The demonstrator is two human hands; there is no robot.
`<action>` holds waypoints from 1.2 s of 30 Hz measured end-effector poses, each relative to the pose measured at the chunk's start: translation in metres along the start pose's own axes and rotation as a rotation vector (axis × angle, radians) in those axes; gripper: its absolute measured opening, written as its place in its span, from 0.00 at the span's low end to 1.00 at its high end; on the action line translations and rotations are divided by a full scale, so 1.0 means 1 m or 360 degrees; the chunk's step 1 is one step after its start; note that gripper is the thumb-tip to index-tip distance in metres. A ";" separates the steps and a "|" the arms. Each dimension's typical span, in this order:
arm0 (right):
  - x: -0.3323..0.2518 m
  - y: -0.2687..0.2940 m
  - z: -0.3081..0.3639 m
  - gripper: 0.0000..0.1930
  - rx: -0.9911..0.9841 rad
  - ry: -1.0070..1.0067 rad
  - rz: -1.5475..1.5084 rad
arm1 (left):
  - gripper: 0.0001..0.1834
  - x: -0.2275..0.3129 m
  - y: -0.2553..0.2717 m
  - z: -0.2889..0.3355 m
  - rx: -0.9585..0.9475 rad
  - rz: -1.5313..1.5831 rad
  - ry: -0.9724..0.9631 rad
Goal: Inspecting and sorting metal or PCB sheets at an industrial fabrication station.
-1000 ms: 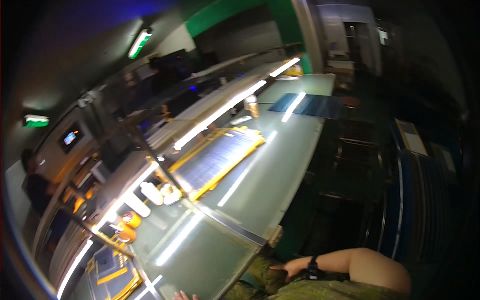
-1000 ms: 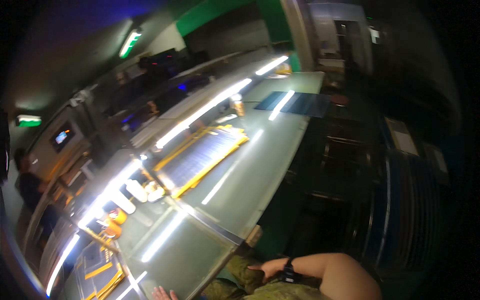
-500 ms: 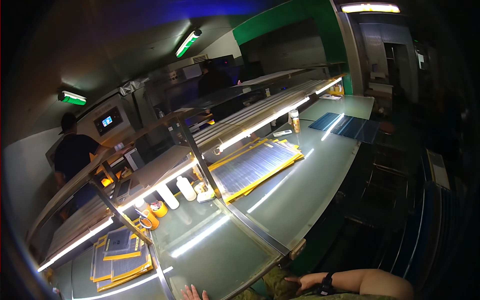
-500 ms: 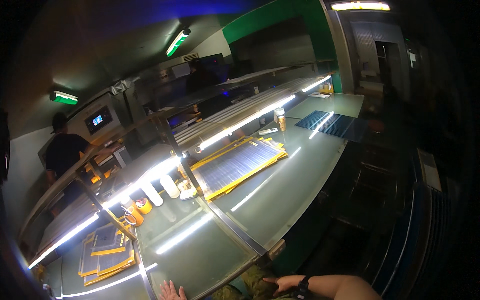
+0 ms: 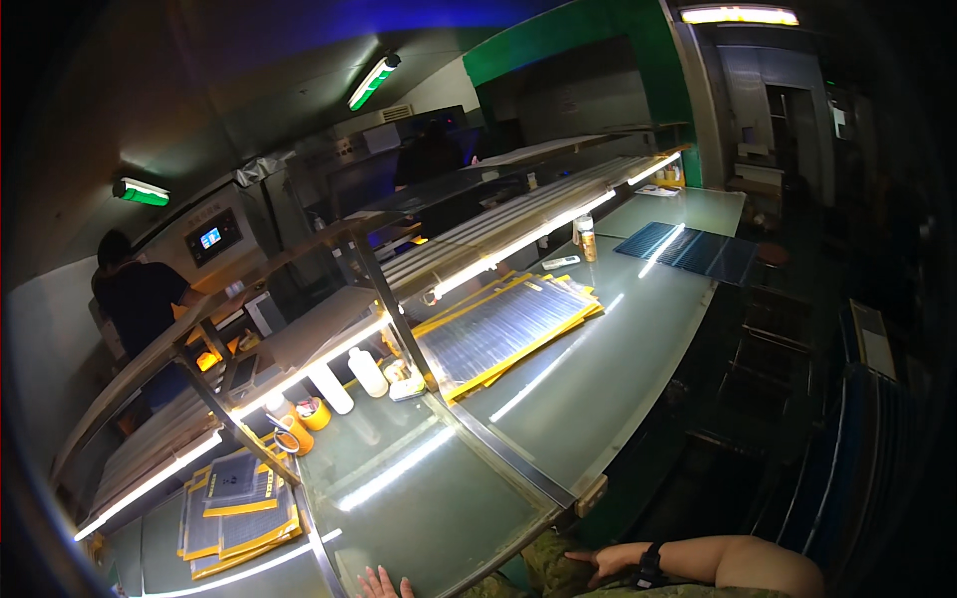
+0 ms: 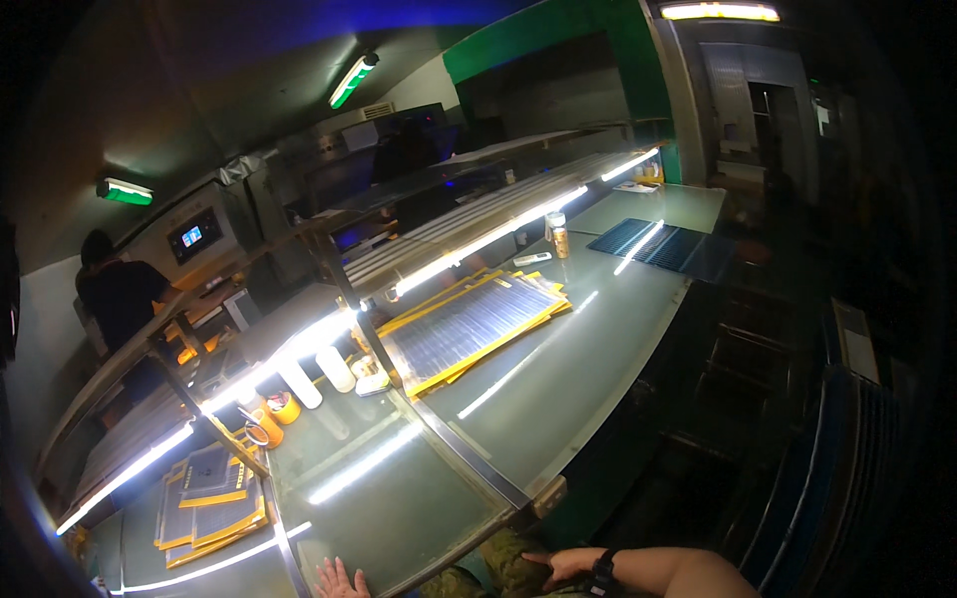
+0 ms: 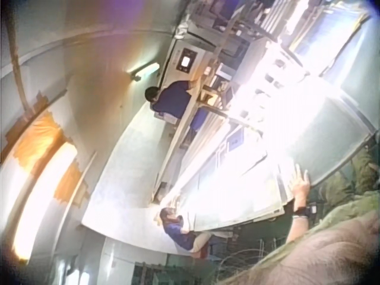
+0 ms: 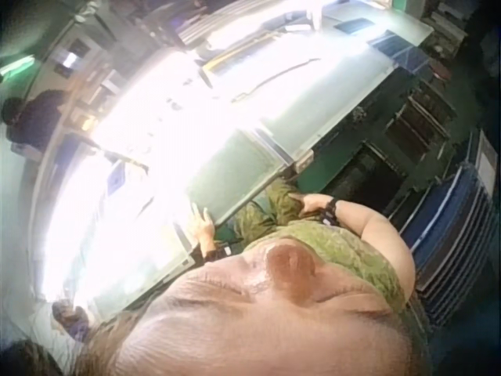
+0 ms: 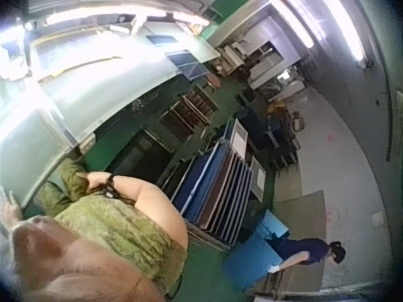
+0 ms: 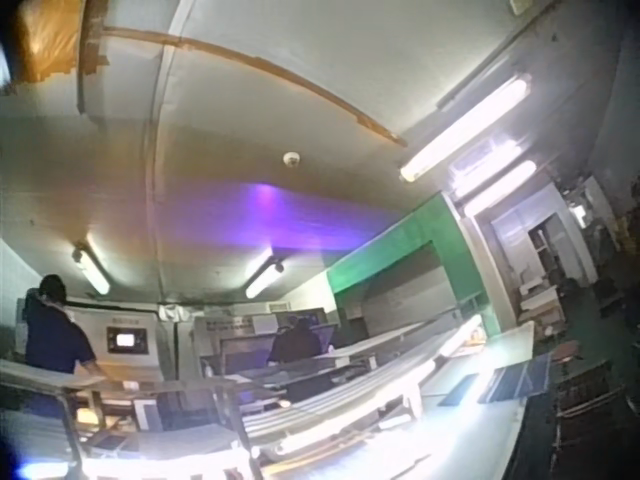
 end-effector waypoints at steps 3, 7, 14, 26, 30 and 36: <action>-0.006 0.001 0.002 0.52 0.0030 -0.0013 0.0057 | 0.30 0.000 0.000 0.000 -0.0124 0.0042 0.0089; -0.006 0.002 0.002 0.52 -0.0027 -0.0076 0.0012 | 0.30 -0.001 0.002 0.003 -0.0090 0.0009 0.0074; 0.020 -0.005 -0.003 0.53 0.0055 0.0023 0.0025 | 0.30 0.008 0.013 0.000 -0.0110 0.0009 0.0100; 0.010 -0.003 0.000 0.52 0.0085 0.0065 0.0091 | 0.30 0.005 0.011 0.001 -0.0074 0.0116 0.0097; 0.006 0.000 0.001 0.51 0.0037 0.0012 0.0022 | 0.30 0.004 0.010 0.002 -0.0057 0.0076 0.0082; 0.016 -0.002 -0.002 0.50 -0.0055 -0.0064 -0.0068 | 0.30 0.004 0.007 0.001 -0.0018 -0.0005 0.0063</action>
Point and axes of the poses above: each hand's wrist, its own z-axis away from the middle knuckle, its own y-axis out of the back of the hand, x = y × z, the point moved 1 cm from there along -z, towards the middle knuckle, and after that the axes turned 7 degrees about y, right-handed, at the moved point
